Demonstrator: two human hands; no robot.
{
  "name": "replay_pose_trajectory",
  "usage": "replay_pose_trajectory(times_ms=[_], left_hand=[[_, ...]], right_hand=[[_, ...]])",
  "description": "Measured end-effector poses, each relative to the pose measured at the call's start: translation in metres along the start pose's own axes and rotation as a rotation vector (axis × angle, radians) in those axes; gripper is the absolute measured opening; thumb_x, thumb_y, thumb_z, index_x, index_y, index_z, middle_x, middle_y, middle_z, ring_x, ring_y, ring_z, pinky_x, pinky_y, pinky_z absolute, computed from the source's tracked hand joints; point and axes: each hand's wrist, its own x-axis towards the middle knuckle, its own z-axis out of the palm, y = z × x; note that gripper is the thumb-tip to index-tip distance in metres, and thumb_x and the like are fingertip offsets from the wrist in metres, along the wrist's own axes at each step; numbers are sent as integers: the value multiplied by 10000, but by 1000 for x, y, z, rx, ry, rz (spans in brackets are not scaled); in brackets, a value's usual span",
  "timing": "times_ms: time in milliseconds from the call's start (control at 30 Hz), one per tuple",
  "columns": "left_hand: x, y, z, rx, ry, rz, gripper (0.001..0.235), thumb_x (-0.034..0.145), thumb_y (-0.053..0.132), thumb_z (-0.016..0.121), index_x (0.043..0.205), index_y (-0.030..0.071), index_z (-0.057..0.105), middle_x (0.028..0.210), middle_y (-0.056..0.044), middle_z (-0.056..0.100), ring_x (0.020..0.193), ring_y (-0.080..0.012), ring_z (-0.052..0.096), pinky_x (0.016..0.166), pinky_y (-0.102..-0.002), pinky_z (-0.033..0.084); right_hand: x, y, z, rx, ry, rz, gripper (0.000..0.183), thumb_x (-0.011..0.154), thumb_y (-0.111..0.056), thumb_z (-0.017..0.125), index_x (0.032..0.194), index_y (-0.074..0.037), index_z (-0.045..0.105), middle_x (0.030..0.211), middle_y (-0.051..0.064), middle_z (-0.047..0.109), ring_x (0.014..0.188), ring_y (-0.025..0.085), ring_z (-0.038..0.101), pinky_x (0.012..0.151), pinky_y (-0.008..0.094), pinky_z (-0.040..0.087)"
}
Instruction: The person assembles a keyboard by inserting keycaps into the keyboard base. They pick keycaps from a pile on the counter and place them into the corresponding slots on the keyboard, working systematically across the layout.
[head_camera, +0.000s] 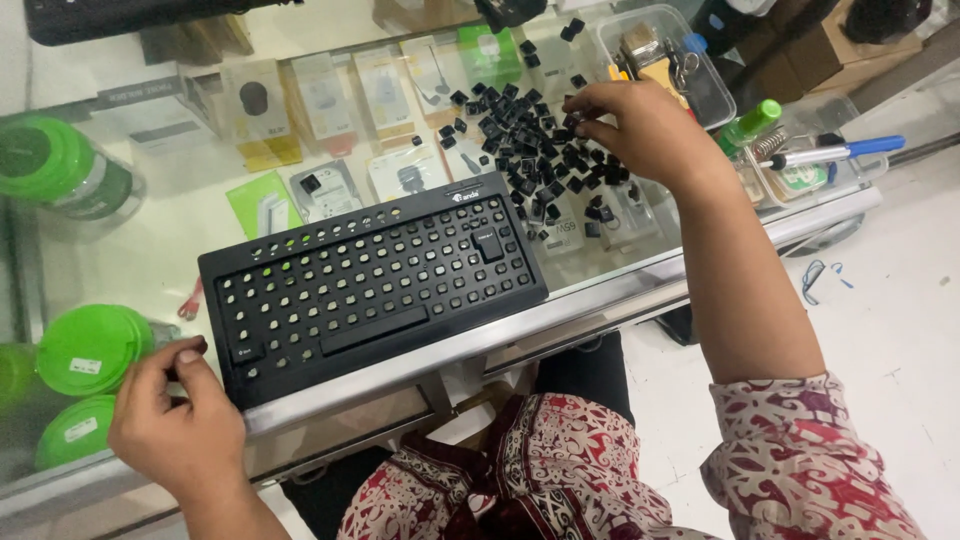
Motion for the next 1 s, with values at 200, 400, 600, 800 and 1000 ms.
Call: replay_pose_trajectory(times_ms=[200, 400, 600, 800, 1000], left_hand=[[-4, -2, 0, -6, 1, 2, 176, 1072, -92, 670, 1139, -20, 816, 1089, -141, 767, 941, -309, 663, 804, -405, 477], [-4, -2, 1, 38, -7, 2, 173, 1058, -69, 680, 1140, -11, 821, 1091, -148, 768, 939, -336, 662, 805, -433, 471], [-1, 3, 1, 25, -5, -10, 171, 1057, -77, 661, 1118, -18, 809, 1079, -136, 762, 955, -316, 673, 799, -409, 478], [-1, -1, 2, 26, -3, 2, 167, 1048, -71, 659, 1108, -3, 799, 1075, -130, 761, 974, -323, 690, 837, -427, 494], [0, 2, 2, 9, 3, -29, 173, 1050, -67, 649, 1107, 1, 798, 1065, -112, 761, 918, -288, 659, 781, -392, 469]], right_hand=[[-69, -14, -5, 5, 58, 108, 198, 1004, -12, 615, 1179, -13, 709, 1147, 147, 746, 1036, 291, 709, 955, 451, 566], [-104, 6, 40, -39, 24, 150, 369, 956, -273, 718, 1255, -58, 689, 1171, 141, 668, 996, 348, 667, 853, 459, 512], [-98, 7, 43, -28, 96, 180, 223, 968, -178, 731, 1147, -47, 715, 1080, 122, 663, 933, 327, 659, 796, 446, 510], [-86, -10, 42, -57, 197, 116, 356, 994, -186, 712, 1296, -1, 671, 1141, 163, 651, 1005, 364, 648, 854, 466, 512], [-51, -6, 52, -254, 52, -156, 379, 905, -202, 775, 1266, -94, 729, 1187, 105, 674, 1129, 356, 573, 884, 501, 518]])
